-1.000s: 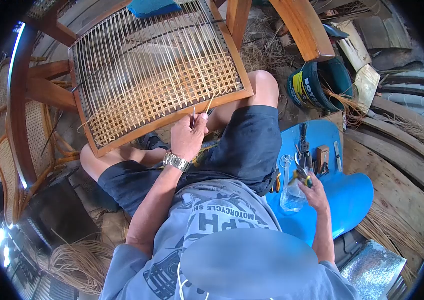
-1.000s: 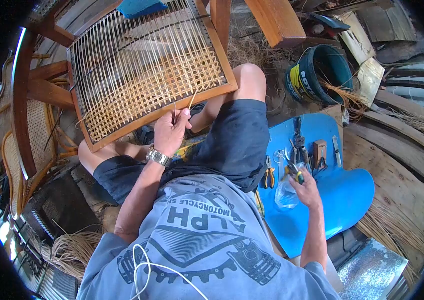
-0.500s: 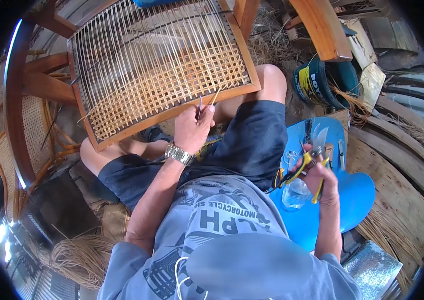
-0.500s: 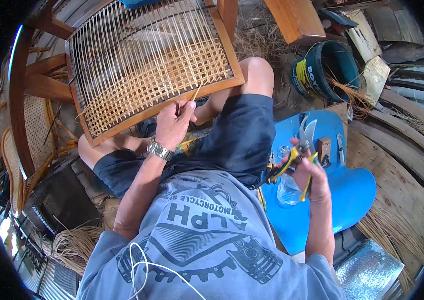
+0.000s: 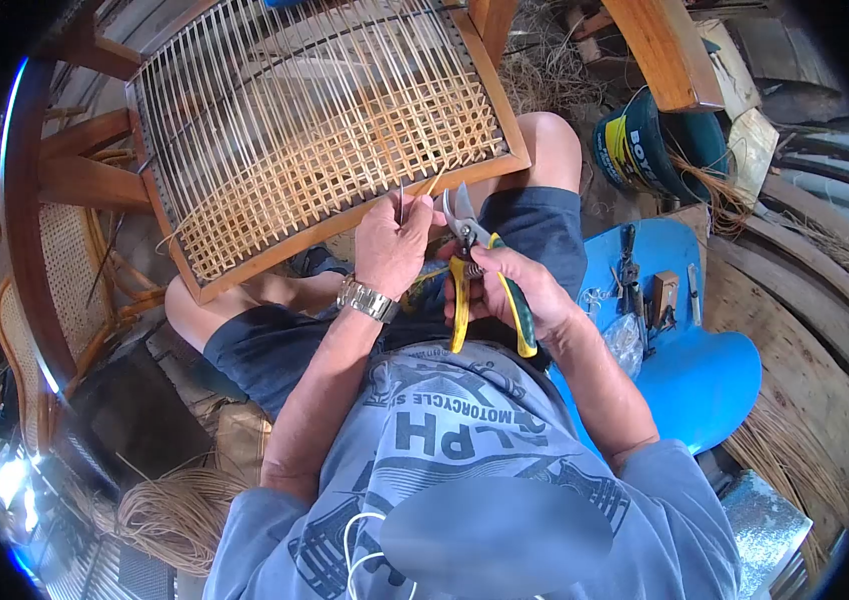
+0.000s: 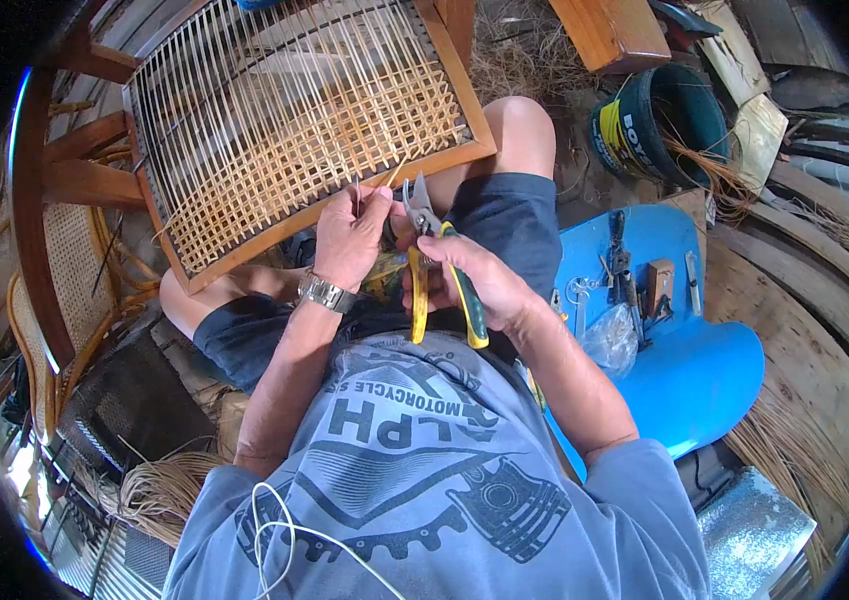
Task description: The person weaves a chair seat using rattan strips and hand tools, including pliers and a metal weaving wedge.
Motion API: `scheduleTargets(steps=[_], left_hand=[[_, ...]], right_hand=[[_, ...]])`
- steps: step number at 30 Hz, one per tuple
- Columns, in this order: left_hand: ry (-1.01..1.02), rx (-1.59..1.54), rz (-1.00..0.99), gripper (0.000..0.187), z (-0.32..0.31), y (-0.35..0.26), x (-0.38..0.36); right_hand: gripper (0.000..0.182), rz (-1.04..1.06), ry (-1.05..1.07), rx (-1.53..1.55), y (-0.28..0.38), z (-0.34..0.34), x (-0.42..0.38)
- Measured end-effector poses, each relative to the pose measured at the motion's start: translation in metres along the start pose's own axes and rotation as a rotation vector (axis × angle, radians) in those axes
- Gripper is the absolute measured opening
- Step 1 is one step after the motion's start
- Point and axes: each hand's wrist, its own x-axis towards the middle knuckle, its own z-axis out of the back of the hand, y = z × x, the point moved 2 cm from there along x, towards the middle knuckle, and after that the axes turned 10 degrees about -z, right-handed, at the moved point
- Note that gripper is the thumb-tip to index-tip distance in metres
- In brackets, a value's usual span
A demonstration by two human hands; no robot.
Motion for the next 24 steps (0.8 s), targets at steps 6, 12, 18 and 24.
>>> scheduleTargets(steps=[6,12,18,24], left_hand=[[-0.022,-0.041,0.001,0.024,-0.001,-0.001,0.0],[-0.012,-0.058,0.055,0.03,-0.001,0.004,0.001],[0.013,0.107,0.007,0.027,0.001,0.002,0.003],[0.084,0.251,-0.183,0.019,0.025,-0.005,-0.027]], right_hand=[[0.046,0.014,-0.106,-0.126,0.009,0.005,0.012],[0.04,0.068,-0.121,-0.164,0.01,-0.011,0.018],[0.039,0.111,-0.294,-0.274,0.008,-0.018,0.022],[0.045,0.262,-0.412,-0.445,0.013,-0.024,-0.076]])
